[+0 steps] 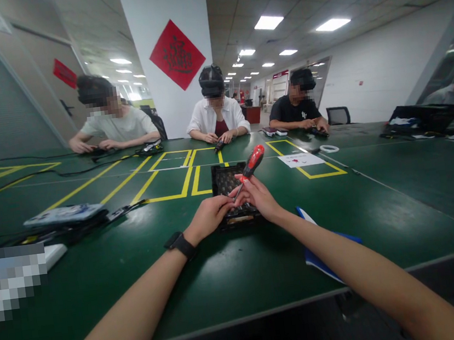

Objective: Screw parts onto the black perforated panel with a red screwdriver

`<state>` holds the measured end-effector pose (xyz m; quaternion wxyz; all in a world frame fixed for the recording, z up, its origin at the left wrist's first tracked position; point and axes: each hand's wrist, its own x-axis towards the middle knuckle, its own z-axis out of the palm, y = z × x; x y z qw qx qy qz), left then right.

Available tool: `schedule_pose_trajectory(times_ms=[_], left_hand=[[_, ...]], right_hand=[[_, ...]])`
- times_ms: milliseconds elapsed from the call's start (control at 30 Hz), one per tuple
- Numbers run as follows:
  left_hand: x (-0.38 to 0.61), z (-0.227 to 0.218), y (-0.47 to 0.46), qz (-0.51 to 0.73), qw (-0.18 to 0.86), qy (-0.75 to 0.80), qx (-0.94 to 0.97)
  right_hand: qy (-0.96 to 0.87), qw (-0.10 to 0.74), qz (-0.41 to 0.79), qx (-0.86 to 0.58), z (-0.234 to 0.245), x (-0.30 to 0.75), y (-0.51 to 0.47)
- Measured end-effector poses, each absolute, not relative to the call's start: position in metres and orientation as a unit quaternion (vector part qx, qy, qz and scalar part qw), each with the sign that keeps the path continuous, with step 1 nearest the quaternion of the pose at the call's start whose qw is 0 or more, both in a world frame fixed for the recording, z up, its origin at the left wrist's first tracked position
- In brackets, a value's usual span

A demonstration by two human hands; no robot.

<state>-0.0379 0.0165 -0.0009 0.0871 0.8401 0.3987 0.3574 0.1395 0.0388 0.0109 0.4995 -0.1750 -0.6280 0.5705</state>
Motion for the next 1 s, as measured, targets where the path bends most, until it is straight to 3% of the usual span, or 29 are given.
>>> schedule_pose_trajectory(times_ms=[1000], left_hand=[[-0.0375, 0.0013, 0.0137, 0.339, 0.097, 0.418, 0.837]], right_hand=[[-0.626, 0.504, 0.566, -0.183, 0.0107, 0.1402, 0.0379]])
